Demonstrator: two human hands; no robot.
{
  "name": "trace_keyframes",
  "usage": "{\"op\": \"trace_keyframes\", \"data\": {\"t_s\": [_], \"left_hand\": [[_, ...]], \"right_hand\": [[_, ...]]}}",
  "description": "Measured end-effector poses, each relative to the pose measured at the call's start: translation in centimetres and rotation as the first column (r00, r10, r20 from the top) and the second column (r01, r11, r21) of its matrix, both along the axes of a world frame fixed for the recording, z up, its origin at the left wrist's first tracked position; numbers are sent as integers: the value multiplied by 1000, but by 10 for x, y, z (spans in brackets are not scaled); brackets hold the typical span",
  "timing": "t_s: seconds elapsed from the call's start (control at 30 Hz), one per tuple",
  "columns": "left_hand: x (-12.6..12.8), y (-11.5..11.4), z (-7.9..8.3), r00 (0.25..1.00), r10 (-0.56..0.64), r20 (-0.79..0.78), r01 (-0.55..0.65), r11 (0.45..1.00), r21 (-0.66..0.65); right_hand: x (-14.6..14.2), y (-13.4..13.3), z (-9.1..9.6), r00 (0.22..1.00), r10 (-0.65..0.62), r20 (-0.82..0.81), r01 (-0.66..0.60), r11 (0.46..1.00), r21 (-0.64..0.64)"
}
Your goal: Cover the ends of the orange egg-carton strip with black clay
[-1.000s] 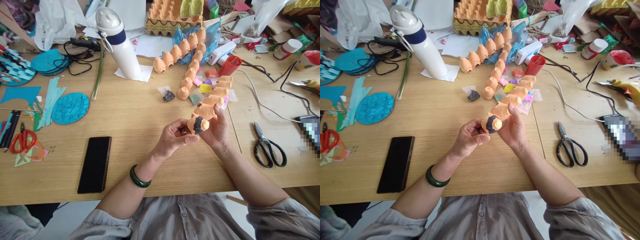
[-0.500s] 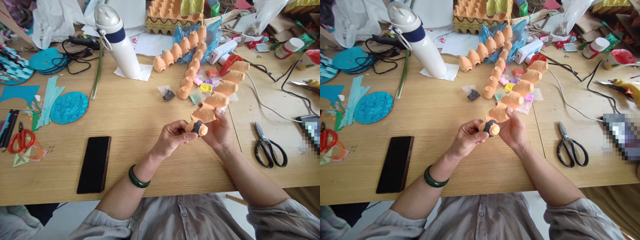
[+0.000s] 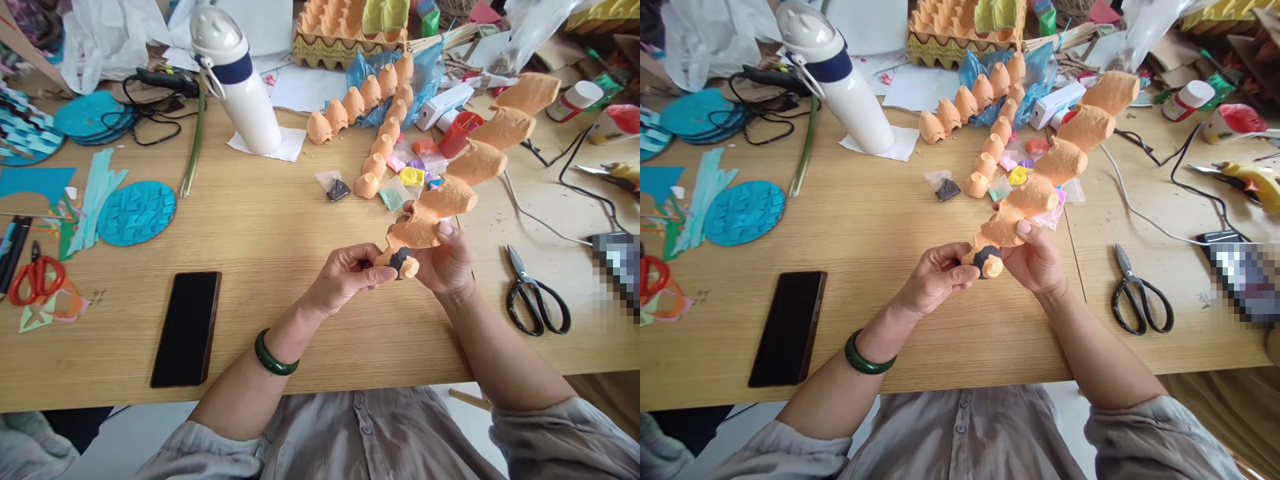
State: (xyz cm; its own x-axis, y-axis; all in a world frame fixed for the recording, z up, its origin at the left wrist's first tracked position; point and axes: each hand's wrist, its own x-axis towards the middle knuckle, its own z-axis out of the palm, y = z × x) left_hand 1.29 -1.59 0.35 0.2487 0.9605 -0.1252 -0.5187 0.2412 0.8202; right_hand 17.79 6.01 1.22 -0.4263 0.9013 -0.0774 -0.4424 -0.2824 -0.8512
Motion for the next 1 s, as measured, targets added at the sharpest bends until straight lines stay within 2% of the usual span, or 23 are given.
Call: {"op": "trace_keyframes", "data": {"t_s": [0.37,0.5,0.77,0.9,1.0], "left_hand": [[-1,2,3,1000,-9,-4,9,1000,0],[-1,3,0,1000,-12,-5,12,1000,-22],[-5,4,-2,993,-104,49,106,994,-28],[-6,4,-3,992,-124,-17,123,991,-60],[-6,3,-1,989,-98,-109,95,995,-38]], "right_hand": [[-1,0,4,999,45,19,-45,999,-12],[-1,1,2,1000,-1,20,1,1000,-18],[1,7,-1,995,-81,-55,80,997,-22],[2,6,0,999,11,-30,-11,1000,-10],[4,5,1,995,94,-12,-94,996,-4]]}}
